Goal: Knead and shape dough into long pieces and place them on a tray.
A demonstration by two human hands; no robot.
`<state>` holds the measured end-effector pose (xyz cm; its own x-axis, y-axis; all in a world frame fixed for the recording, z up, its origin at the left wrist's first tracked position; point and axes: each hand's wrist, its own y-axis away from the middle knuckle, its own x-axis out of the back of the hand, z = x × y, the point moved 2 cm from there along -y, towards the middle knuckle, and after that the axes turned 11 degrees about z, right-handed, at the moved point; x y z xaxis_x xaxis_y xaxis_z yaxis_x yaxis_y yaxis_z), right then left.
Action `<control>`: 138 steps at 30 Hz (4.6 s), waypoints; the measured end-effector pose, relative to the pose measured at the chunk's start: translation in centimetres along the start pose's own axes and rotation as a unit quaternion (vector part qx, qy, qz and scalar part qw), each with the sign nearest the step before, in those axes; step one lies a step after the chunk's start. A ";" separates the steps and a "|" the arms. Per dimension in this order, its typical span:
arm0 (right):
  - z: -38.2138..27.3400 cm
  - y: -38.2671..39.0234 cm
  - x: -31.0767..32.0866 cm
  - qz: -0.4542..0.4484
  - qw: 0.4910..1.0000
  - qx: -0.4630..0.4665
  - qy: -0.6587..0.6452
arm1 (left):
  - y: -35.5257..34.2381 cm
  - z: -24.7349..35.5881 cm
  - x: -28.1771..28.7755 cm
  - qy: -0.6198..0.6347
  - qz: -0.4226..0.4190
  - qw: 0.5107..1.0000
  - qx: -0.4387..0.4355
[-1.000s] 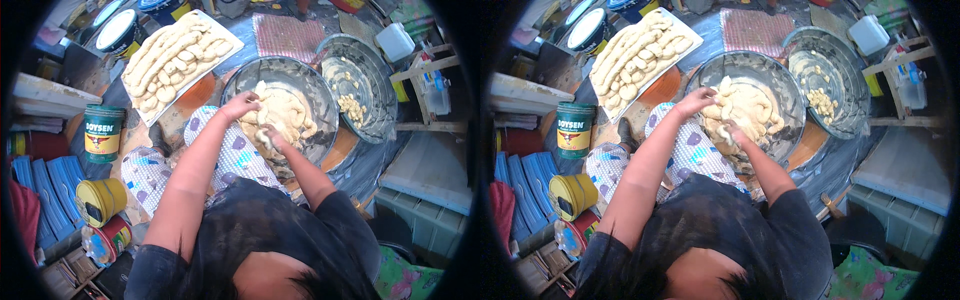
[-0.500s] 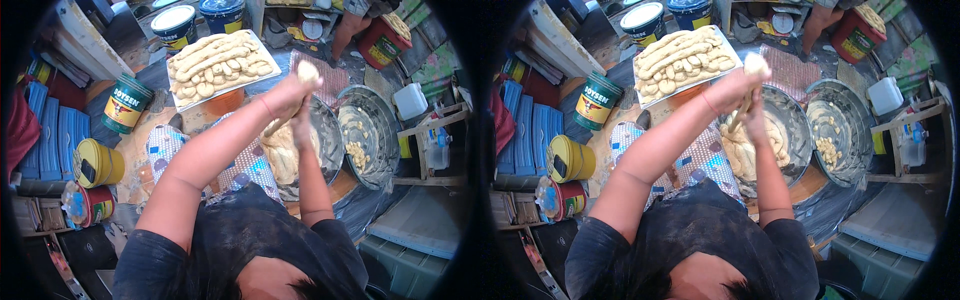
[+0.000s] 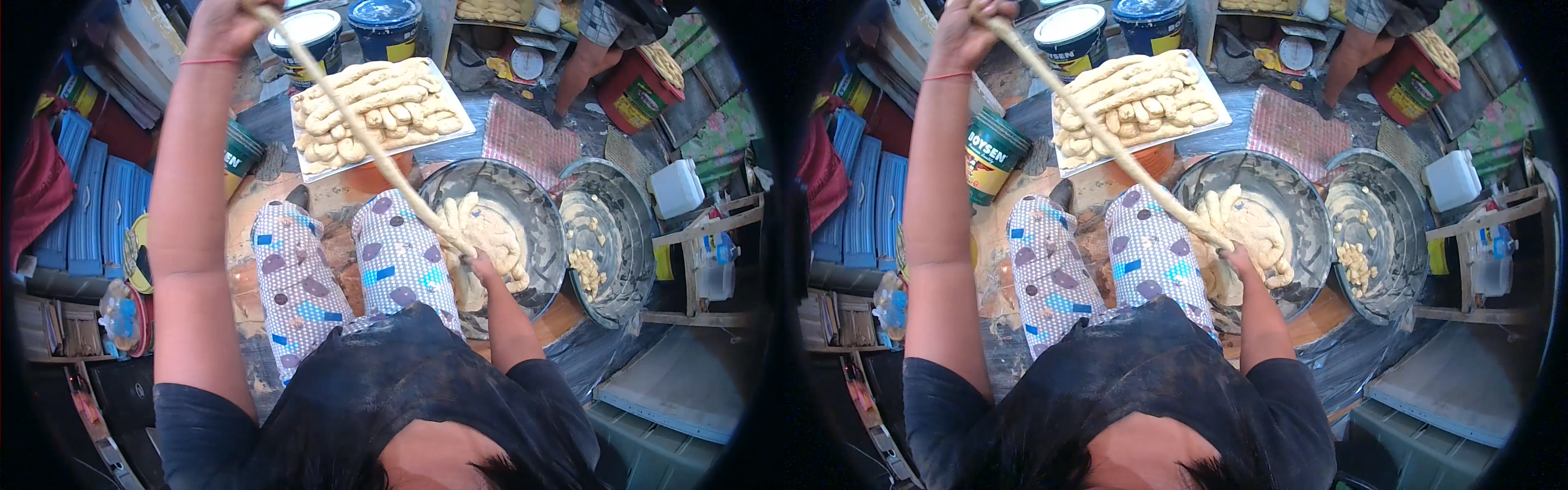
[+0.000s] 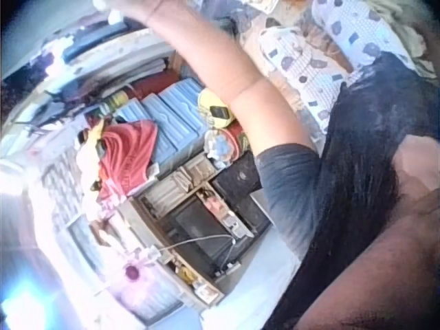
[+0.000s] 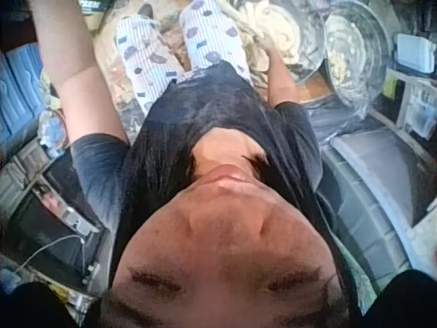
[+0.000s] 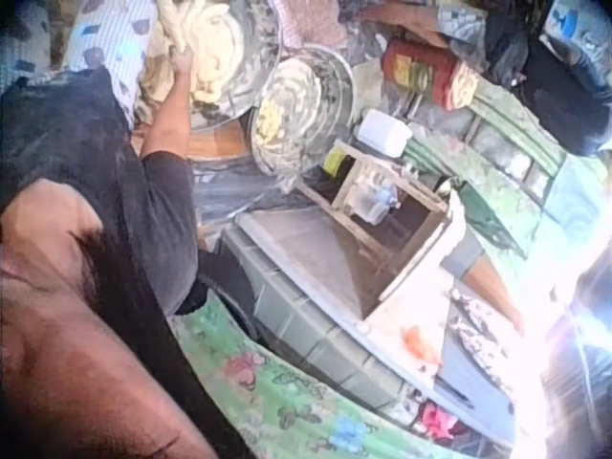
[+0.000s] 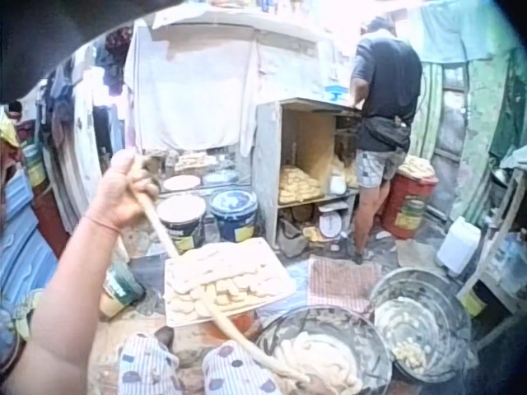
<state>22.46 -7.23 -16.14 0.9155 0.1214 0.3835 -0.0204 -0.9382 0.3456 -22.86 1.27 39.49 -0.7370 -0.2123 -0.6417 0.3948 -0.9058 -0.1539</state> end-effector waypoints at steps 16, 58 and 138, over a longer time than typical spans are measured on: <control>-38.5 2.4 -3.2 -0.432 0.816 0.023 -0.383 | -10.4 6.9 7.9 -0.352 -0.002 0.933 0.070; -62.2 -12.1 -2.6 -0.262 0.937 0.220 -0.065 | 2.0 -19.3 9.3 -0.049 -0.035 0.985 0.163; -46.9 -10.3 -2.7 -0.255 0.894 0.161 -0.331 | -2.0 -15.5 6.7 -0.438 -0.169 0.782 -0.410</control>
<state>1.36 17.32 19.39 0.8119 0.4414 -0.3820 0.4864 -0.8734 0.0245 -20.07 7.38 23.86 -0.8265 -0.5063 0.2462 0.0495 -0.5010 -0.8640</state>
